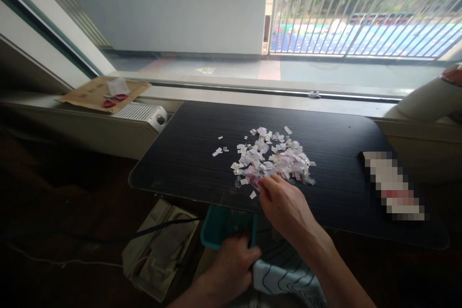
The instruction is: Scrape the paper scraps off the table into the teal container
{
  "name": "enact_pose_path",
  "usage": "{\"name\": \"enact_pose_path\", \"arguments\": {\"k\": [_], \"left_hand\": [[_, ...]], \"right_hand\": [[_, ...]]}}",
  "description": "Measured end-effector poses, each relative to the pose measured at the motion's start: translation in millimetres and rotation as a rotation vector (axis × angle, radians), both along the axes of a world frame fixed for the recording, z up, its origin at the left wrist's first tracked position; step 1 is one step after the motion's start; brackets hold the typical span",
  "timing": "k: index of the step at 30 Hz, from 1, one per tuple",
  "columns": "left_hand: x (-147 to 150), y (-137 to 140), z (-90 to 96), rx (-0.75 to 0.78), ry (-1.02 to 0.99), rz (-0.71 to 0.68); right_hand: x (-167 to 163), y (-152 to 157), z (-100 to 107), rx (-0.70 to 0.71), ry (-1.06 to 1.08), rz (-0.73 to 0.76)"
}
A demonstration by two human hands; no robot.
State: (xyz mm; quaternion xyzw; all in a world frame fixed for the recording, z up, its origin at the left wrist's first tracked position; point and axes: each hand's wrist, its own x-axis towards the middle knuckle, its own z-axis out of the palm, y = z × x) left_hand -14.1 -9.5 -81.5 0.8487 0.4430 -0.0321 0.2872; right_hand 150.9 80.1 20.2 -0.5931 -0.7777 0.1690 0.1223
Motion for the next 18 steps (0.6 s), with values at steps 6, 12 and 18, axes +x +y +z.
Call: {"name": "enact_pose_path", "arguments": {"k": [6, 12, 18], "left_hand": [[2.6, -0.5, 2.9, 0.006, 0.013, 0.009], [3.9, -1.8, 7.0, 0.023, 0.008, 0.000], [4.7, -3.2, 12.1, 0.024, 0.011, -0.004]], "right_hand": [[5.2, -5.3, -0.5, -0.045, 0.041, 0.025], [6.3, 4.3, -2.9, 0.011, -0.008, 0.003], [7.7, 1.0, -1.2, -0.007, -0.015, 0.003]]}}
